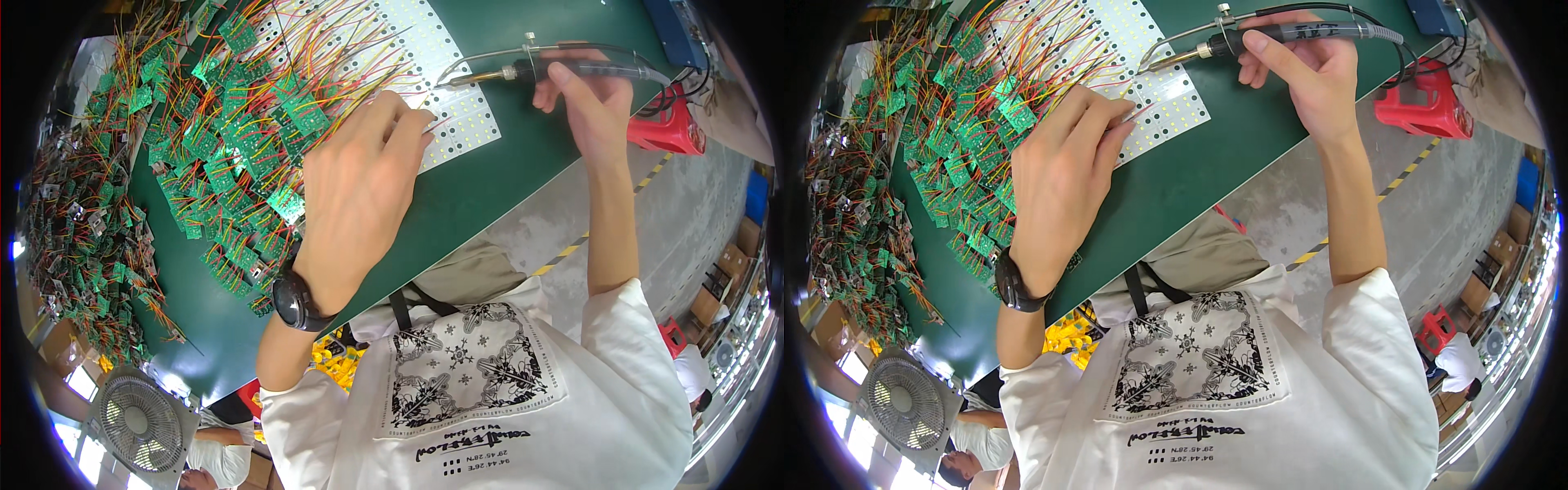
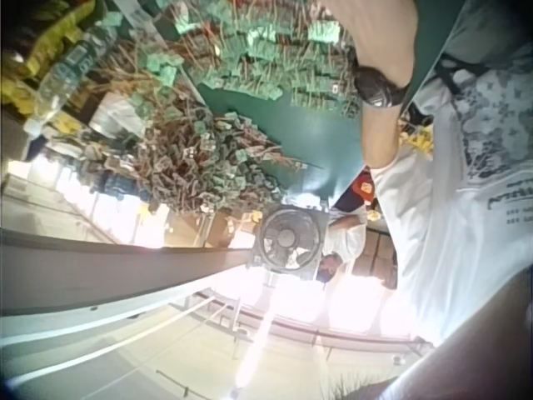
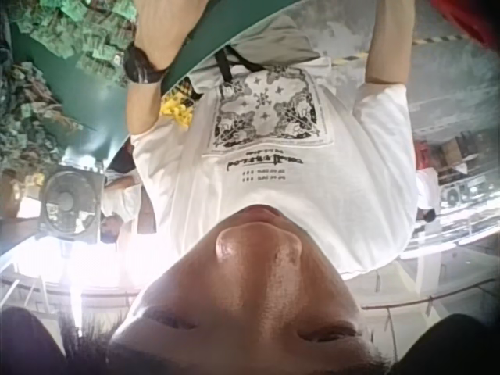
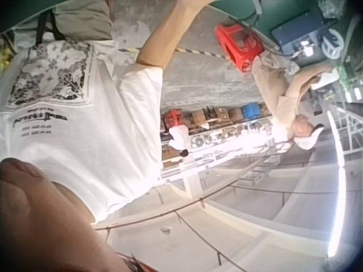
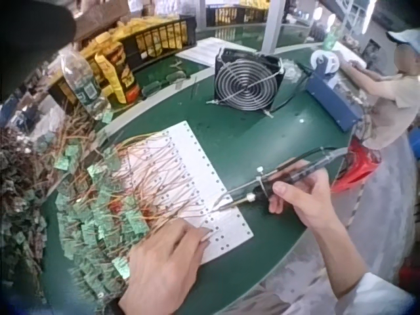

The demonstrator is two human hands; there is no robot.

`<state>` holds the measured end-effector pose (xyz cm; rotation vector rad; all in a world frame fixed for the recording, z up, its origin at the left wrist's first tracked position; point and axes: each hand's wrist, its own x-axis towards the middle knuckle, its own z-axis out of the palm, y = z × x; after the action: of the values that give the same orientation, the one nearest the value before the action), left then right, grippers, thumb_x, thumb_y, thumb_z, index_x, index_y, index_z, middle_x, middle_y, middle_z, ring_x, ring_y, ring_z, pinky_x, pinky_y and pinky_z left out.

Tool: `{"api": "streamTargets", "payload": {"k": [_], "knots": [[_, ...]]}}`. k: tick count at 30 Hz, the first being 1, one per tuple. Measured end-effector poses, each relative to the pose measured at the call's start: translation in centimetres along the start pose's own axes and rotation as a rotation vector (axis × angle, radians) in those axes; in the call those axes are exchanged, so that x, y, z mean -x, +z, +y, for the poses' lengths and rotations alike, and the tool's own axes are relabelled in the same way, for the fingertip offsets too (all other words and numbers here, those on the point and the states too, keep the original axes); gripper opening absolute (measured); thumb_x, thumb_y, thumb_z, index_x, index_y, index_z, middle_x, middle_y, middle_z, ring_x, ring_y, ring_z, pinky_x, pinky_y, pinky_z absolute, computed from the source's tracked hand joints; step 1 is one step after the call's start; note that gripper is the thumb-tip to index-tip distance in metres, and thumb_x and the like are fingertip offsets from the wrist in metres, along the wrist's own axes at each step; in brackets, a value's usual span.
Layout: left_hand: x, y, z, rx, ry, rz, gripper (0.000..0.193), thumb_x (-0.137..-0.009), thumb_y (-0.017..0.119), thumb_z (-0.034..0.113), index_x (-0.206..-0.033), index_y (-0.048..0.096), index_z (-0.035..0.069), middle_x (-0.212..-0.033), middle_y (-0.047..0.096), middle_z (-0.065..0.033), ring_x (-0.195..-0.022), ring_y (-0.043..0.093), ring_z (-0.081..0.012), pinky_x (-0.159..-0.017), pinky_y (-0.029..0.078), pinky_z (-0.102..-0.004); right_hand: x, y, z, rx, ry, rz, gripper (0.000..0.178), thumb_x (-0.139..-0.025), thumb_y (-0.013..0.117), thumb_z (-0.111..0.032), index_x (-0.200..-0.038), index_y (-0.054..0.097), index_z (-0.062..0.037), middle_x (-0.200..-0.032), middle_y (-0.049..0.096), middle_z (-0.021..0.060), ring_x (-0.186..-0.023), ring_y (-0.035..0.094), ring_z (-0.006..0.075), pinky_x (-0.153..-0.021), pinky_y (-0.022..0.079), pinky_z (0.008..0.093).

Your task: The person solders wires from small circuit boards onto LED panels using a soldering iron. They repeatedly place the wires onto the panel contact points and attach them with the soldering iron.

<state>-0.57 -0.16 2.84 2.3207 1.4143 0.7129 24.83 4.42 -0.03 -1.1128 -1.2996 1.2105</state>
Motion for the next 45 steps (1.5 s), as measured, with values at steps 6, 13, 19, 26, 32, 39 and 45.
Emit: {"api": "streamTargets", "payload": {"k": [6,13,19,26,32,39,45], "knots": [[0.3,1.3,0.1,-0.097,-0.038,0.167,0.010,-0.077,0.069,0.006,-0.085,0.063,0.005,-0.078,0.058,-0.0052,-0.066,0.057,-0.0227,-0.055,0.046,-0.0331,-0.3,0.1,-0.3,-0.041,0.021,-0.016,0.029,-0.086,0.064,-0.012,-0.105,0.056,0.0090,-0.076,0.063,0.0147,-0.062,0.061,0.0199,-0.055,0.044,0.0286],[1.0,2.0,-1.0,-0.160,0.050,0.286,0.014,-0.072,0.073,0.005,-0.084,0.068,0.008,-0.073,0.057,-0.0007,-0.066,0.054,-0.0177,-0.052,0.045,-0.0301,-0.5,-0.4,-0.5,-0.090,0.091,-0.092,0.022,-0.085,0.065,-0.006,-0.101,0.060,0.0084,-0.075,0.065,0.0142,-0.063,0.063,0.0200,-0.055,0.048,0.0280],[1.2,2.5,-1.6,-0.156,0.098,0.299,0.023,-0.061,0.062,0.005,-0.084,0.065,0.005,-0.077,0.055,-0.0007,-0.071,0.054,-0.0176,-0.052,0.046,-0.0287,-0.1,-0.4,-0.1,-0.045,-0.007,-0.075,0.023,-0.085,0.064,-0.005,-0.101,0.060,0.0101,-0.075,0.065,0.0157,-0.060,0.063,0.0199,-0.053,0.047,0.0281],[1.0,2.7,-1.8,-0.180,0.098,0.330,0.018,-0.066,0.073,0.001,-0.082,0.068,0.009,-0.072,0.057,0.0009,-0.064,0.054,-0.0161,-0.051,0.044,-0.0281,0.0,-0.3,0.0,-0.018,-0.003,-0.092,0.024,-0.085,0.065,-0.006,-0.101,0.060,0.0102,-0.075,0.065,0.0154,-0.061,0.063,0.0201,-0.053,0.048,0.0280],[1.2,3.3,-2.3,-0.183,0.137,0.344,0.019,-0.062,0.063,0.008,-0.080,0.063,0.007,-0.077,0.054,-0.0009,-0.071,0.055,-0.0175,-0.051,0.045,-0.0282,0.0,-0.4,0.2,-0.020,-0.029,-0.101,0.023,-0.085,0.064,-0.006,-0.102,0.060,0.0102,-0.074,0.065,0.0153,-0.061,0.064,0.0204,-0.054,0.048,0.0282],[1.2,2.9,-2.0,-0.182,0.098,0.319,0.017,-0.067,0.073,0.002,-0.082,0.068,0.008,-0.074,0.057,0.0005,-0.064,0.055,-0.0165,-0.052,0.045,-0.0283,0.0,-0.3,0.2,-0.005,-0.028,-0.094,0.023,-0.085,0.064,-0.005,-0.102,0.060,0.0099,-0.074,0.065,0.0150,-0.061,0.064,0.0201,-0.054,0.048,0.0282],[1.2,3.0,-2.1,-0.188,0.104,0.326,0.017,-0.067,0.073,0.003,-0.082,0.068,0.008,-0.074,0.058,0.0004,-0.065,0.056,-0.0164,-0.053,0.046,-0.0284,0.1,-0.7,0.4,0.030,-0.034,-0.119,0.026,-0.086,0.062,-0.006,-0.106,0.058,0.0101,-0.078,0.065,0.0162,-0.061,0.062,0.0211,-0.054,0.047,0.0295]]}}
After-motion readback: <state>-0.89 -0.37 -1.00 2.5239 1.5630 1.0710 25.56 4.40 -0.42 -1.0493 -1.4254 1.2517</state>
